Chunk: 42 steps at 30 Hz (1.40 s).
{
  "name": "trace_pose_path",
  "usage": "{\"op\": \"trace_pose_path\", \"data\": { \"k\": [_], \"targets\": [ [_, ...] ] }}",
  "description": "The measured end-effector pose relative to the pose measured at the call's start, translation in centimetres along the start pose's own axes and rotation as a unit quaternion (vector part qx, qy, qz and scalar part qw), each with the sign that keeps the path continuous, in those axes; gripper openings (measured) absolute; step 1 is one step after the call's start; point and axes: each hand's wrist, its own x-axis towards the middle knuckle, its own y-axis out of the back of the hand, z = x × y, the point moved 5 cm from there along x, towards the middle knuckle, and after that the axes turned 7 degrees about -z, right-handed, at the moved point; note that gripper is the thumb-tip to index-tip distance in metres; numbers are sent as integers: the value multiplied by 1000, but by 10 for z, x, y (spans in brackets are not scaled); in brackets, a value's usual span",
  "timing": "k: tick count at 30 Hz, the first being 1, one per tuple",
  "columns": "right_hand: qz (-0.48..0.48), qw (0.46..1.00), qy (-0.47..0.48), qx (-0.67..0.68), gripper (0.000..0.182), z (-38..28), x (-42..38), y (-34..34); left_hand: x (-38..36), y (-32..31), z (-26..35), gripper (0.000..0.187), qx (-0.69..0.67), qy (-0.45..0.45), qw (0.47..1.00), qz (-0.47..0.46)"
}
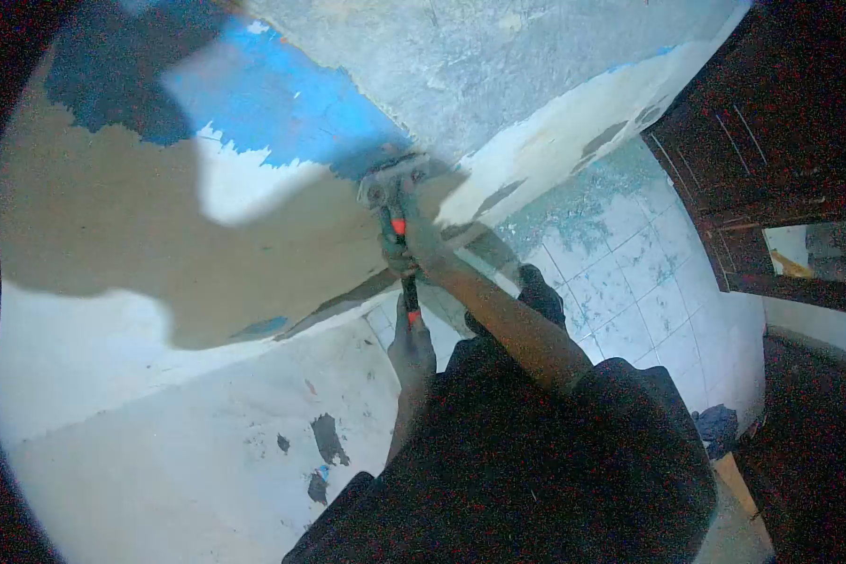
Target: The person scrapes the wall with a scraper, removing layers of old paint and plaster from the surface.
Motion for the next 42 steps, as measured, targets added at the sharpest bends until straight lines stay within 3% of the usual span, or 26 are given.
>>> {"op": "trace_pose_path", "data": {
  "k": [2, 3, 6, 7, 8, 11, 16, 18, 22, 23, 26, 27, 31, 32, 34, 36, 38, 40, 42],
  "targets": [
    [117, 992, 36, -30, 62, -19, -5, 6, 9, -11, 6, 42, 5, -10, 1000, -16],
    [115, 993, 6, -41, 62, -33, -12, 3, 16, -18, 10, 41, -15, -63, 998, -14],
    [83, 994, 23, -69, 62, -51, -15, 9, 23, -34, 24, 44, -25, -70, 997, -14],
    [91, 991, 26, -92, 60, -49, -16, 13, 20, -37, 31, 42, -106, -32, 993, -29],
    [86, 991, 24, -96, 60, -44, -18, 15, 18, -43, 20, 42, -108, -33, 993, -23],
    [119, 974, 3, -194, 47, -33, -21, 28, 19, -71, -14, 32, -198, 71, 976, -62],
    [124, 961, 10, -248, 39, -42, -20, 35, 42, -97, -14, 38, -159, 108, 980, -55],
    [119, 929, 53, -346, 38, -57, -16, 31, 50, -112, -14, 39, -147, 151, 976, -50],
    [117, 921, 63, -367, 36, -63, -19, 29, 60, -138, -25, 37, -194, 140, 971, -20],
    [131, 914, 54, -380, 34, -61, -19, 36, 63, -146, -35, 34, -165, 76, 983, 19],
    [136, 893, 43, -427, 30, -54, -16, 63, 55, -148, -15, 34, -187, 139, 972, -16],
    [126, 891, 56, -434, 31, -56, -17, 61, 57, -165, -41, 34, -224, 139, 964, -23],
    [115, 879, 57, -460, 30, -72, -19, 36, 59, -163, -24, 34, -176, 102, 979, 21],
    [100, 865, 51, -489, 29, -74, -18, 32, 60, -165, -20, 34, -210, 112, 971, 9],
    [74, 886, 85, -449, 28, -67, -16, 36, 64, -165, -19, 33, -248, 115, 962, 6],
    [110, 879, 51, -461, 27, -60, -18, 56, 56, -174, -27, 32, -275, 144, 950, -20],
    [107, 866, 65, -483, 27, -53, -11, 81, 57, -171, -18, 30, -279, 109, 954, -12],
    [113, 875, 61, -467, 28, -49, -15, 87, 47, -163, -3, 30, -324, 145, 933, -64],
    [113, 879, 47, -461, 29, -52, -20, 78, 46, -163, -8, 29, -277, 136, 949, -69]
  ]
}}
